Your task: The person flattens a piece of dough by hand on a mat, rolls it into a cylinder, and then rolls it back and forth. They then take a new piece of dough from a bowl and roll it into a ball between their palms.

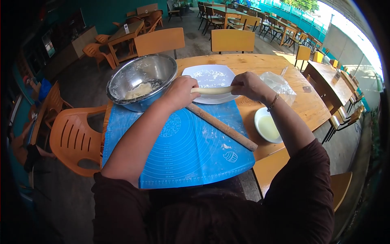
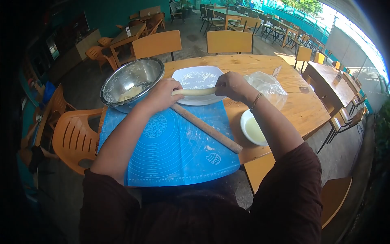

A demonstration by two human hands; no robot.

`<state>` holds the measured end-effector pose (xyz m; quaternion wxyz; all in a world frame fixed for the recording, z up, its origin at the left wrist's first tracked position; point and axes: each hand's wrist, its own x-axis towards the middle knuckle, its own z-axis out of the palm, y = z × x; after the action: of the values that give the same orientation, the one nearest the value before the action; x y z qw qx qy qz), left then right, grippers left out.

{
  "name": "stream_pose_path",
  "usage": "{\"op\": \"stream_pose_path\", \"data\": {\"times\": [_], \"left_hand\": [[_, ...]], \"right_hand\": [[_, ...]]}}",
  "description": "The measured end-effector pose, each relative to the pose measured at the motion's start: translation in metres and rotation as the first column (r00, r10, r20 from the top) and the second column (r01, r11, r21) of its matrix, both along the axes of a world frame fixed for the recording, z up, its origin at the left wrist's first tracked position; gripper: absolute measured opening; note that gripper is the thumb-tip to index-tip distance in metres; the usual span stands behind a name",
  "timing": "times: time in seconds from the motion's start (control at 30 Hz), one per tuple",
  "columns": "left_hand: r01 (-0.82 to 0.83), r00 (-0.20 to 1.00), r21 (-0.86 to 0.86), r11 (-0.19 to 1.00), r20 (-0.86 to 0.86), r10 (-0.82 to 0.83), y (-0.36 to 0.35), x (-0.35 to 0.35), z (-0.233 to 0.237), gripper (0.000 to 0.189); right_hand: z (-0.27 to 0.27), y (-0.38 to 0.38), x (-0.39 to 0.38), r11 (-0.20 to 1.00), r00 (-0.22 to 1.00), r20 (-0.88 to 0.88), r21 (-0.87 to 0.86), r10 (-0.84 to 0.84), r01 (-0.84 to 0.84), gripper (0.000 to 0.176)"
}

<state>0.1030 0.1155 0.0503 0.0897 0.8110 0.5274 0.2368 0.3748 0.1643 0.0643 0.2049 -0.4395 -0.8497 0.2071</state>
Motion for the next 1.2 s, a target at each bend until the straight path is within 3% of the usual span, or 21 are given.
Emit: {"op": "stream_pose_path", "data": {"times": [0.37,0.43,0.53,0.67,0.73,0.77,0.83,1.17,1.2], "left_hand": [[-0.08,0.989,-0.031,0.996,-0.127,0.075,0.048,-0.004,-0.035,0.021],[-0.088,0.975,-0.059,0.994,-0.208,0.074,0.045,-0.005,-0.035,0.027],[-0.15,0.93,-0.003,0.989,-0.341,0.14,0.044,-0.001,-0.035,0.034],[-0.111,0.945,0.011,0.994,-0.309,0.109,0.04,0.008,-0.035,0.038],[0.127,0.985,0.164,0.978,-0.135,-0.105,0.046,0.011,-0.045,0.022],[0.128,0.985,0.167,0.978,-0.136,-0.106,0.05,0.012,-0.049,0.022],[-0.014,0.967,-0.136,0.991,-0.254,-0.021,0.05,0.019,-0.043,0.034],[-0.038,0.956,-0.07,0.997,-0.294,0.015,0.044,0.018,-0.048,0.023],[-0.005,0.97,-0.012,1.0,-0.245,0.002,0.042,0.019,-0.049,0.016]], "right_hand": [[-0.038,0.051,-0.014,0.995,0.968,0.233,0.056,-0.094,0.083,0.022],[-0.044,0.052,-0.014,0.997,0.937,0.341,0.037,-0.075,0.066,0.023],[-0.044,0.051,-0.014,0.994,0.944,0.315,0.068,-0.102,0.085,0.023],[-0.05,0.057,-0.013,0.963,0.952,0.266,0.258,-0.149,0.079,0.025],[-0.038,0.047,-0.025,0.999,0.913,0.405,0.041,-0.037,0.022,0.024],[-0.038,0.045,-0.028,0.999,0.913,0.405,0.044,-0.039,0.023,0.024],[-0.04,0.043,-0.033,0.993,0.923,0.377,0.113,-0.072,0.032,0.025],[-0.042,0.043,-0.028,0.99,0.899,0.426,0.134,-0.096,0.042,0.024],[-0.042,0.043,-0.025,0.979,0.942,0.321,0.202,-0.095,0.03,0.021]]}}
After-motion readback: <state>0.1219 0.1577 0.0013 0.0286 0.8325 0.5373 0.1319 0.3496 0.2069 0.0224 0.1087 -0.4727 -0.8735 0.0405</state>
